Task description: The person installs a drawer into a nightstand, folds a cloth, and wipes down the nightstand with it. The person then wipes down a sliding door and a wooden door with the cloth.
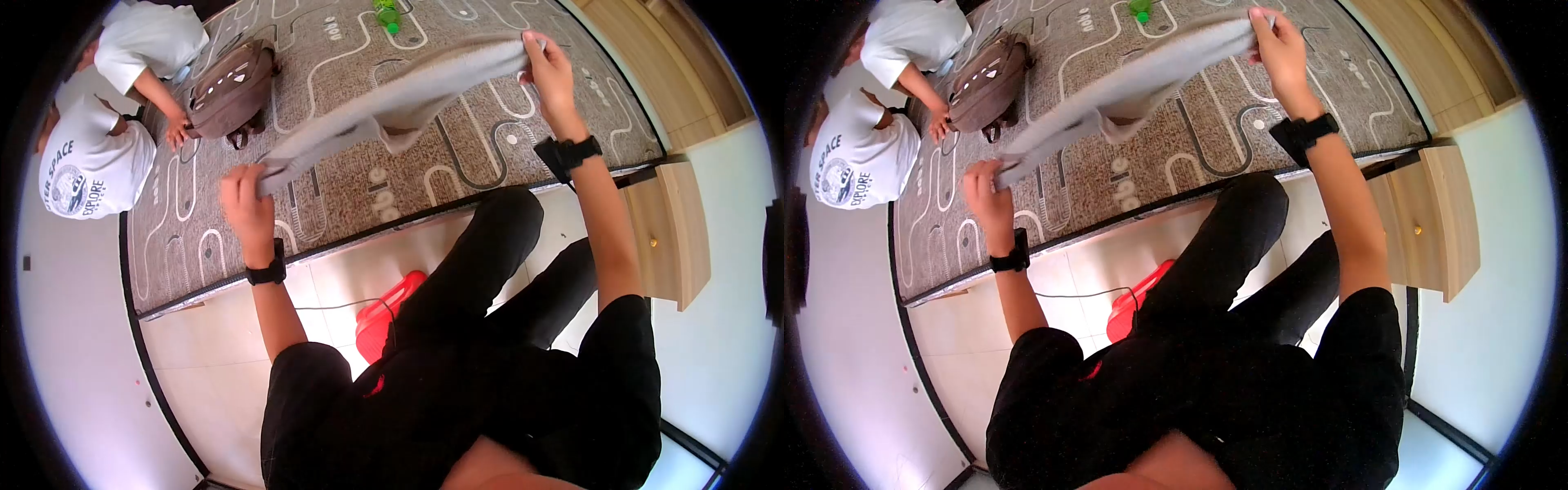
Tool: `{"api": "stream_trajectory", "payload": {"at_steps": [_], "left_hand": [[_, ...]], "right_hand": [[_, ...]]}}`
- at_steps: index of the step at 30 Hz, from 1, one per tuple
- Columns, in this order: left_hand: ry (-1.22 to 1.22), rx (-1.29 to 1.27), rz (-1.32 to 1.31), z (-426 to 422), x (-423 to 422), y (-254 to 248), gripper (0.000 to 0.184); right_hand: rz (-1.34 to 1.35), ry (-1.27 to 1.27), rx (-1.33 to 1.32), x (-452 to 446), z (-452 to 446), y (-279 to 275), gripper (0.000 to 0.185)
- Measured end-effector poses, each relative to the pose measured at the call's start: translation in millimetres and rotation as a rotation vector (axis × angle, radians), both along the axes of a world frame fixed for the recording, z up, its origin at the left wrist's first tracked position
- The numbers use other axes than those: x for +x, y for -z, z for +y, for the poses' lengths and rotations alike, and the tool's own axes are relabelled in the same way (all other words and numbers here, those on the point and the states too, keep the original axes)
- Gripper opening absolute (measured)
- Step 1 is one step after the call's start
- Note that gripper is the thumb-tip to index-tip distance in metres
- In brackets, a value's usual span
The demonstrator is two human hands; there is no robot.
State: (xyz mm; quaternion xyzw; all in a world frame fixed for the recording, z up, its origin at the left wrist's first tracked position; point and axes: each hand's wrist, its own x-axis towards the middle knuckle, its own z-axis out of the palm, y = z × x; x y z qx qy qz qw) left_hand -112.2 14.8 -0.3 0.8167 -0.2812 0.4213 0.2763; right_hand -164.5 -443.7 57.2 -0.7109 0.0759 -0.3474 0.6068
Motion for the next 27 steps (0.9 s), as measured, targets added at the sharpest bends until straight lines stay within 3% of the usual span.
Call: {"api": "stream_trajectory", "payload": {"at_steps": [1,3,5,9,11,13,14,16,17,19,20,21,22,23,24,25,26,27], "left_hand": [[0.043,0.102,0.083,-1.0,-1.1,5.1,0.047],[0.169,0.290,0.334,2.3,4.3,32.9,0.056],[0.112,0.488,0.575,0.6,-9.2,61.8,0.064],[0.152,0.330,0.618,-12.4,-43.3,102.4,0.069],[0.125,0.228,0.484,-31.2,-66.5,104.9,0.066],[0.216,0.194,0.413,-63.6,-89.6,108.3,0.053],[0.344,0.179,0.583,-76.6,-101.9,114.2,0.041],[0.447,0.262,0.422,-107.4,-118.6,115.2,0.030],[0.461,0.170,0.558,-122.7,-124.3,118.1,0.031],[0.456,0.134,0.560,-146.8,-121.6,123.7,0.033],[0.446,0.094,0.582,-156.5,-115.6,123.0,0.036],[0.405,0.154,0.519,-163.8,-110.5,113.0,0.051],[0.422,0.151,0.493,-171.1,-104.7,109.0,0.051],[0.331,0.154,0.503,-176.6,-100.5,106.0,0.061],[0.239,0.158,0.517,-182.0,-96.7,103.3,0.072],[0.270,0.115,0.439,-191.9,-88.0,91.3,0.078],[0.277,0.121,0.432,-195.2,-87.5,88.2,0.078],[0.355,-0.100,0.337,-196.7,-88.3,88.4,0.073]], "right_hand": [[0.034,0.023,-0.041,-7.7,2.4,1.4,0.038],[0.459,0.070,-0.203,-19.5,-10.8,40.6,0.043],[0.680,-0.139,-0.249,-35.0,-19.6,86.0,0.046],[0.884,-0.292,-0.319,-60.3,-25.5,130.6,0.043],[0.915,-0.321,-0.398,-66.2,-26.6,141.6,0.043],[0.764,-0.343,-0.690,-65.0,-28.9,150.6,0.048],[0.756,-0.333,-0.687,-63.7,-26.7,148.7,0.048],[0.999,-0.354,-0.667,-62.4,-18.1,139.9,0.055],[1.029,-0.417,-0.765,-58.1,-14.9,140.3,0.056],[0.807,-0.488,-0.642,-66.8,22.6,99.6,0.051],[0.745,-0.541,-0.454,-70.6,44.3,70.2,0.048],[0.675,-0.591,-0.272,-74.6,64.1,39.3,0.045],[0.599,-0.679,0.133,-81.8,80.4,15.0,0.038],[0.478,-0.710,0.296,-85.5,93.5,2.2,0.032],[0.491,-0.606,0.254,-97.5,105.8,-22.2,0.023],[0.368,-0.651,0.502,-114.7,122.9,-30.4,0.010],[0.280,-0.674,0.326,-123.8,127.5,-37.4,0.006],[0.259,-0.690,0.256,-134.4,133.5,-39.2,0.006]]}}
